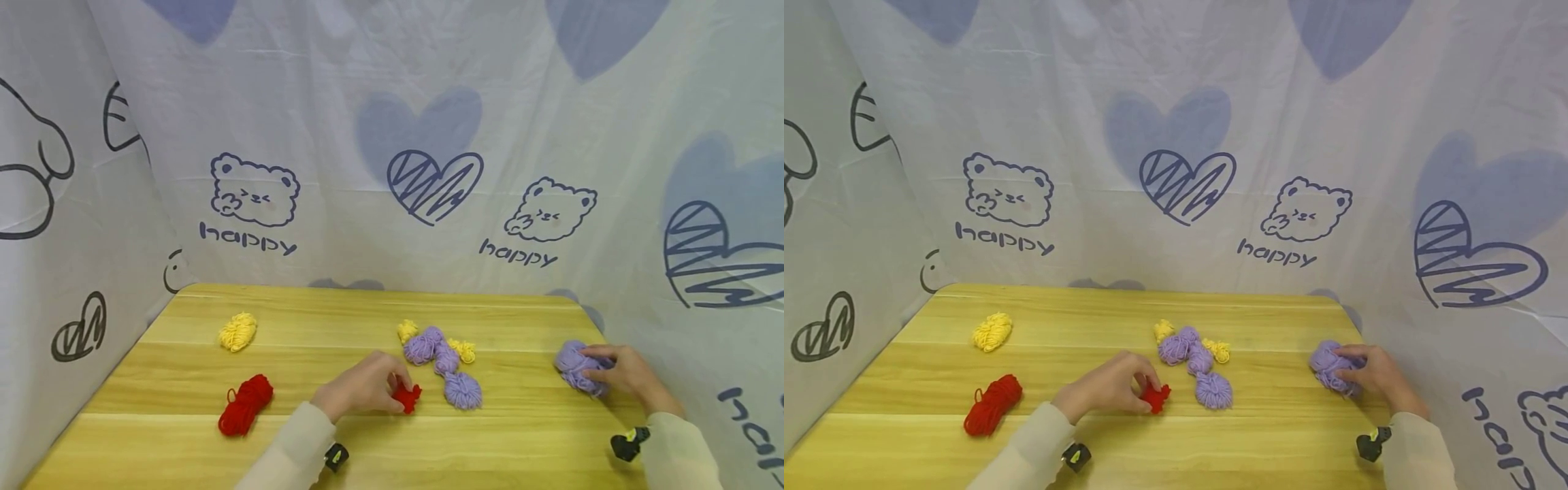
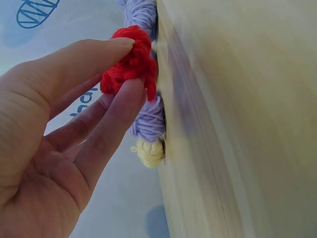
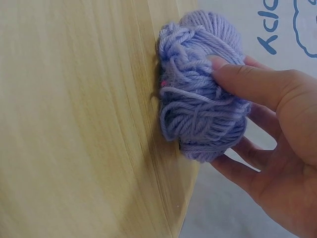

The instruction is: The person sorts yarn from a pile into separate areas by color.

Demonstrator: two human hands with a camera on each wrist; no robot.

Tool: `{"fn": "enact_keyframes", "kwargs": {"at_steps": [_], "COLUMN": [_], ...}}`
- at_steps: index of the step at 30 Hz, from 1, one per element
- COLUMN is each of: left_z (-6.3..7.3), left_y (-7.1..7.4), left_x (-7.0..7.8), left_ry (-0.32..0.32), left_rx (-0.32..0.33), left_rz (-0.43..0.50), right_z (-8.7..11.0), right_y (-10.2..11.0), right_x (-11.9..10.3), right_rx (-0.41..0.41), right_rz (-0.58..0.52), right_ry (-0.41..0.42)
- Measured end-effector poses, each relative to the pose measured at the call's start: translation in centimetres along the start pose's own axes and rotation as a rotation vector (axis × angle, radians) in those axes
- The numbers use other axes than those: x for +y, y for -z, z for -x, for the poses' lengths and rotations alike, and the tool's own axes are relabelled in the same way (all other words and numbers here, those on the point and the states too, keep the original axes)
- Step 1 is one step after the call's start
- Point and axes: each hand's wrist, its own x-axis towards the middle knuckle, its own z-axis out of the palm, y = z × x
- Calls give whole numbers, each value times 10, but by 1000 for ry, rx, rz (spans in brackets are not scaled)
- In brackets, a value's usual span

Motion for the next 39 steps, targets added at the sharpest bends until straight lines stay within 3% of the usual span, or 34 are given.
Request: {"fn": "enact_keyframes", "kwargs": {"at_steps": [10, 33, 39], "left_z": [11, 32, 40], "left_y": [8, 24, 30], "left_x": [-6, -19, -24], "left_ry": [29, 17, 20], "left_rx": [12, 50, 65], "left_rz": [10, -6, -17], "right_z": [-1, 2, 0], "right_y": [-2, -2, -1], "right_x": [1, 0, -2], "right_rx": [-6, 10, 0], "right_rz": [-14, 4, -8], "right_ry": [-20, 17, -15]}}
